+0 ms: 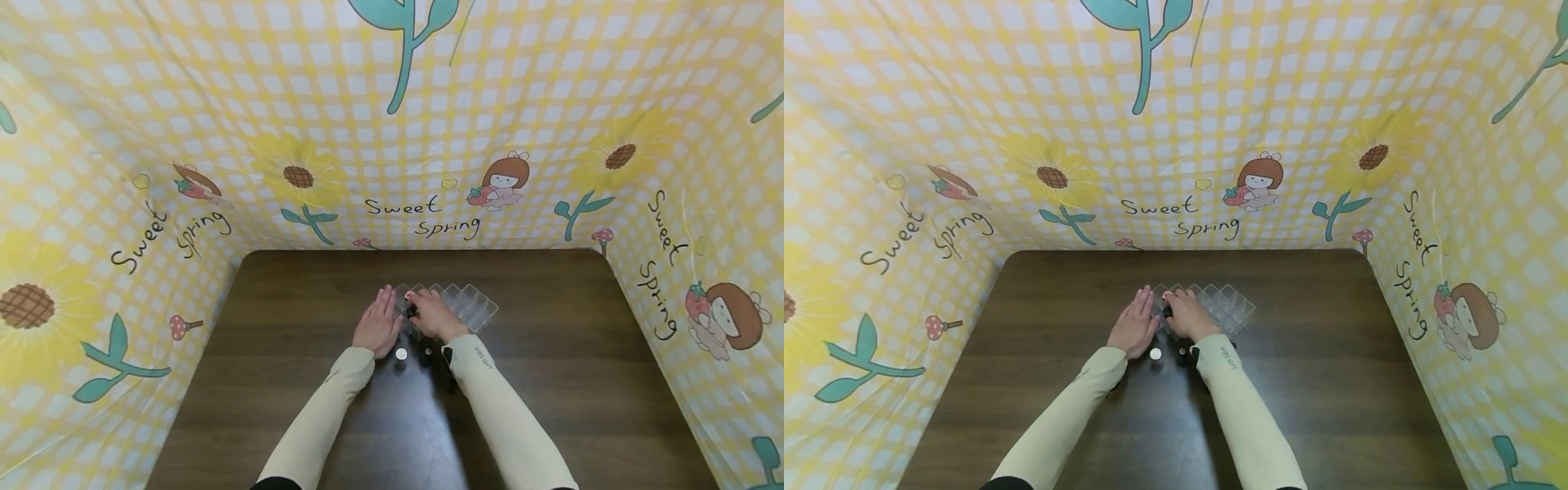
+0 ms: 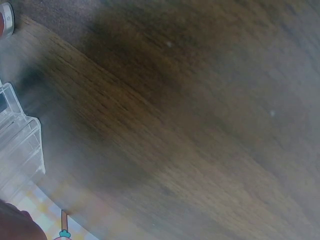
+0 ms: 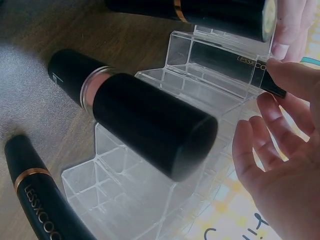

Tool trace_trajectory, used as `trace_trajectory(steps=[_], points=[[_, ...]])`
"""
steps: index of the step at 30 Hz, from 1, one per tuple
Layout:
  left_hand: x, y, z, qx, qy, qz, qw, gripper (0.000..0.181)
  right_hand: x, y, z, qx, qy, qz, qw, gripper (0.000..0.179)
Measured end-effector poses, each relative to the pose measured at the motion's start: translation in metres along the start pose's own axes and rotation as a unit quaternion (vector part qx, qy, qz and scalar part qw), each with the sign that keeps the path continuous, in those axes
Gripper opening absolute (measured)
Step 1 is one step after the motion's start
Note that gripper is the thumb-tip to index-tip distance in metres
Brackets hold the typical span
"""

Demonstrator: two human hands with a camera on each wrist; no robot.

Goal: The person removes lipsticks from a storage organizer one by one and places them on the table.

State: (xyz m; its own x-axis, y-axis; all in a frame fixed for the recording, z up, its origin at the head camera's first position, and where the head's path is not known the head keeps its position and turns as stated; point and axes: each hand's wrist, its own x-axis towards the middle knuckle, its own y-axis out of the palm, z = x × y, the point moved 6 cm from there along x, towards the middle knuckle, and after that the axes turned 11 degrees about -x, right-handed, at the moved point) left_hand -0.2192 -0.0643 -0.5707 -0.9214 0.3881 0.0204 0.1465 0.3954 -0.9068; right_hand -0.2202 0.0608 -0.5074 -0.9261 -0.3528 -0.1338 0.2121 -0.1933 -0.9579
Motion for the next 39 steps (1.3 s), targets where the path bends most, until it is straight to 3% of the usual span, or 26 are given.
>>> trace_trajectory(steps=[7, 18, 26, 39], points=[[-0.0001, 0.0008, -0.0008, 0.003, -0.011, 0.014, 0.9998, 0.065, 0.0005, 0.0019, 0.0001, -0.003, -0.006, -0.006, 1.0, 0.029], [-0.0013, 0.0038, -0.0018, -0.006, 0.013, -0.015, 0.9998, 0.064, -0.0021, 0.0013, -0.0004, -0.003, -0.006, -0.009, 0.9999, 0.029], [-0.0001, 0.0006, -0.0018, -0.002, -0.009, 0.011, 0.9999, 0.064, -0.0017, -0.0021, 0.0006, 0.009, -0.006, -0.016, 0.9998, 0.028], [0.0003, 0.0005, -0.0003, -0.001, -0.007, 0.008, 0.9999, 0.064, -0.0024, -0.0069, 0.0007, 0.036, -0.005, -0.017, 0.9992, 0.025]])
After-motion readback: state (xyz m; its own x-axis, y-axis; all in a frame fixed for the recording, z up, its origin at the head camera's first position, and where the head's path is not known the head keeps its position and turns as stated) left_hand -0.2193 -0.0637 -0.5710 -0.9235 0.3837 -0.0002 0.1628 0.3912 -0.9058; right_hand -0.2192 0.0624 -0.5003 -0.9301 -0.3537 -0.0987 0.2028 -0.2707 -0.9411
